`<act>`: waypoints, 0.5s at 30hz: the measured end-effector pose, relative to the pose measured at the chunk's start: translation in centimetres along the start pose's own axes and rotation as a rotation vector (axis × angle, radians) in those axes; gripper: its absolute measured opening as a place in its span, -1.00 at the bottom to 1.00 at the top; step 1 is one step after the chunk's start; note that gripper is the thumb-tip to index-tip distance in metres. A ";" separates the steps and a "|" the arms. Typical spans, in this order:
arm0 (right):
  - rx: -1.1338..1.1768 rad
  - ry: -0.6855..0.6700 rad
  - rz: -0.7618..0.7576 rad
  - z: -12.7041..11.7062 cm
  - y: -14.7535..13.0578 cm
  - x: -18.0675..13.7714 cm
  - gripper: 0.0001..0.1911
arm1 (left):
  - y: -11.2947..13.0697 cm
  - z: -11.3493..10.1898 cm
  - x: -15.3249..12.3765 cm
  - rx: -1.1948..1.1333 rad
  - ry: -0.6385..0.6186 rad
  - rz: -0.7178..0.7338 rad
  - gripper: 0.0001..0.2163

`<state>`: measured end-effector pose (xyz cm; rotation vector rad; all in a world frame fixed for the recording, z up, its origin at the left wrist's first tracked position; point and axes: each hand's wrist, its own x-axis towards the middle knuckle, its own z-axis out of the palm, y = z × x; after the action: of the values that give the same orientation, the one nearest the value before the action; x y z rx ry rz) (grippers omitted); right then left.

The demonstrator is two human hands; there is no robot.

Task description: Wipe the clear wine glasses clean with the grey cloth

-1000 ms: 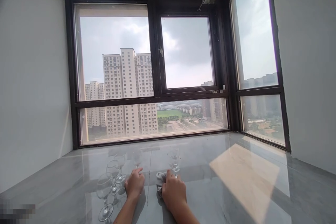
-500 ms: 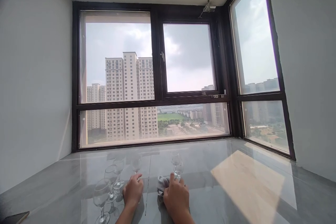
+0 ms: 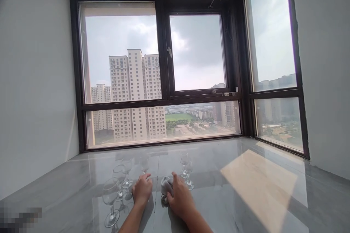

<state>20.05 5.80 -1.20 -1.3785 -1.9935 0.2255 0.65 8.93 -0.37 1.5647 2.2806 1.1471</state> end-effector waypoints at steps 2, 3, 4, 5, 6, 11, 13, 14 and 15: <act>0.053 -0.037 0.009 0.2 0.2 0.1 -0.25 | 0.1 -0.1 -0.1 -0.003 -0.001 0.000 -0.66; 0.071 -0.048 0.007 0.3 0.3 0.1 -0.26 | 0.1 -0.2 -0.1 -0.002 -0.002 0.001 -0.66; 0.087 -0.051 0.001 0.4 0.3 0.1 -0.27 | 0.0 -0.3 -0.1 0.001 -0.004 0.003 -0.66; 0.102 -0.051 -0.010 0.5 0.3 0.1 -0.28 | 0.0 -0.3 -0.2 0.003 -0.005 0.007 -0.65; 0.121 -0.049 -0.024 0.4 0.2 0.1 -0.28 | 0.0 -0.4 -0.2 0.006 -0.006 0.012 -0.65; 0.178 0.032 -0.083 -0.8 -0.5 -0.1 -0.28 | -0.2 -0.3 -0.2 0.010 -0.012 0.031 -0.66; 0.154 0.129 -0.134 -1.9 -1.3 -0.6 -0.24 | -0.3 -0.3 -0.1 0.004 -0.017 0.033 -0.67; 0.139 0.194 -0.173 -2.6 -1.8 -1.0 -0.22 | -0.4 -0.2 -0.1 -0.002 -0.021 0.032 -0.67; 0.131 0.266 -0.222 -3.3 -2.5 -1.6 -0.20 | -0.4 -0.2 0.0 -0.010 -0.025 0.031 -0.67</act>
<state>20.54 2.57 1.80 -1.0374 -1.8545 0.0657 0.20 8.72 -0.50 1.6071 2.2397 1.1380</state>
